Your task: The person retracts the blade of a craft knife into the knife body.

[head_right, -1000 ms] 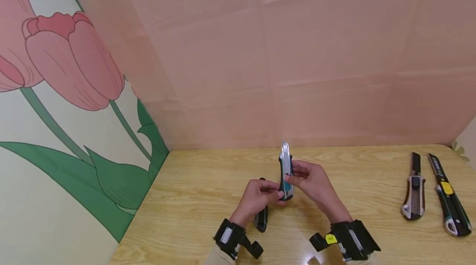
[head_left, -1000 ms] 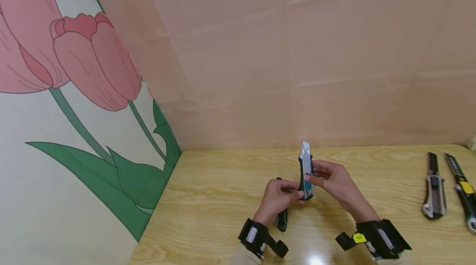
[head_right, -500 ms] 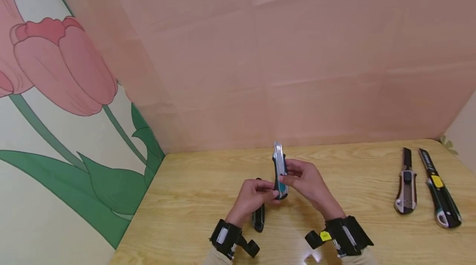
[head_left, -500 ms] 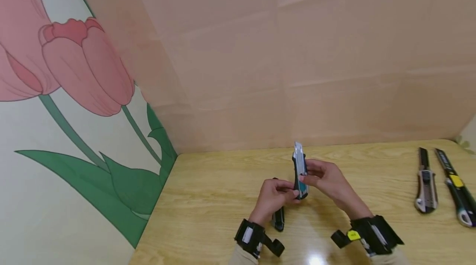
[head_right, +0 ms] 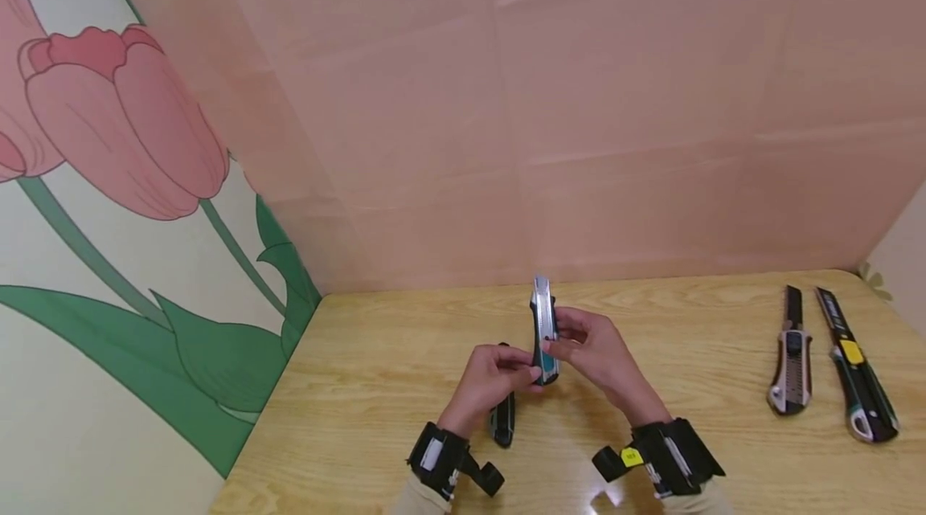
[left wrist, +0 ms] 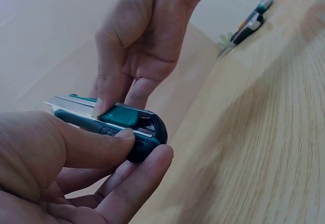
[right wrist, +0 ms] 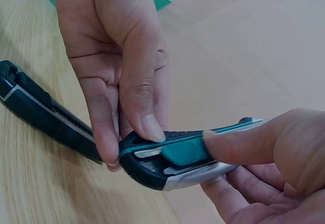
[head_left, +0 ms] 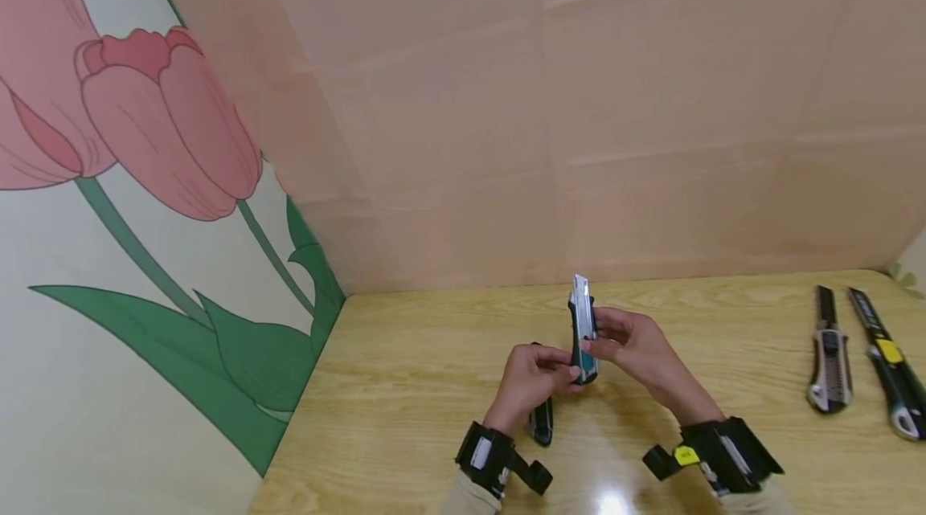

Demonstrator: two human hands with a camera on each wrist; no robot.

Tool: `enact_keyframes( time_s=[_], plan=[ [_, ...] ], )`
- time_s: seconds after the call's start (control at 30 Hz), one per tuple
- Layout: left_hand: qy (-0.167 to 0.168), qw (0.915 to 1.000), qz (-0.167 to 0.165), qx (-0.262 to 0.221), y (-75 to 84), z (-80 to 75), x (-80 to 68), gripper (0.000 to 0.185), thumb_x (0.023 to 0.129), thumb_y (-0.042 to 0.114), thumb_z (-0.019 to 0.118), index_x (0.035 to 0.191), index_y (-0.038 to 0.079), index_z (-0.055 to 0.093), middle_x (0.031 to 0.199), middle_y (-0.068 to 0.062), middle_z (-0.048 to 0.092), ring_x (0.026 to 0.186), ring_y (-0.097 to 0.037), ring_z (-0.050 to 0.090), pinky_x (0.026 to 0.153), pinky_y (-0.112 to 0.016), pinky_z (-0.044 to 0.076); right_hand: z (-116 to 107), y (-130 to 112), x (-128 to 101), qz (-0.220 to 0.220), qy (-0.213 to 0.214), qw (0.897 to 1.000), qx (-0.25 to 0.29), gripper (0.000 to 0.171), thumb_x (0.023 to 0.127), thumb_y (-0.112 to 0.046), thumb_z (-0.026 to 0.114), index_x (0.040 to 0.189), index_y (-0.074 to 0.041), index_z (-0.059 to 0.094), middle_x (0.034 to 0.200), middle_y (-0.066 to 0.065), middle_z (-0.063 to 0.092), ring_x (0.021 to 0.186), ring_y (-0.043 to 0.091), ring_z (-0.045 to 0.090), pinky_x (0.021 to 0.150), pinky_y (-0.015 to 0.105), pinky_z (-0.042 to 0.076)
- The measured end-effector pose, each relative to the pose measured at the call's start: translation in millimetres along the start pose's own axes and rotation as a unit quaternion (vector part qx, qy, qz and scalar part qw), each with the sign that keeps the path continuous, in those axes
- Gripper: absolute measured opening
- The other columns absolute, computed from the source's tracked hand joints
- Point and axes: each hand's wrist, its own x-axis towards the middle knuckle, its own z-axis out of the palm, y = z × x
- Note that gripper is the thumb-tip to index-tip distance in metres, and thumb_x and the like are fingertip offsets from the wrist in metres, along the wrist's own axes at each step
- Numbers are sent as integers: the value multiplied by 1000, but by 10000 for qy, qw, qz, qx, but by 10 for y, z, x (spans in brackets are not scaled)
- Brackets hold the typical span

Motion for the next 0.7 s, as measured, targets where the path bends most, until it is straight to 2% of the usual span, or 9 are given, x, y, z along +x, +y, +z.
enact_keyframes(
  time_s=[0.17,0.47,0.7],
  plan=[
    [36,10000,7,32,-6,6,-7,11,90,-6,75,97,2,78,93,-12,76,84,-38,76,81,-52,63,6,-1,-7,-136,-2,9999,-23,60,95,-12,76,147,1,50,131,22,64,120,38,63,97,48,58],
    [19,10000,3,82,21,-7,-15,9,91,-2,75,97,3,79,93,-10,76,85,-41,75,81,-49,64,6,-19,-6,-146,-104,9998,44,65,95,-11,75,151,1,46,135,24,61,125,41,59,103,55,53],
    [33,10000,-37,79,30,-15,-20,8,92,0,75,97,4,79,92,-9,76,87,-43,74,80,-45,65,13,-16,-12,-266,-59,9996,-7,63,95,-11,76,149,1,48,132,23,63,124,42,60,101,55,55]
  ],
)
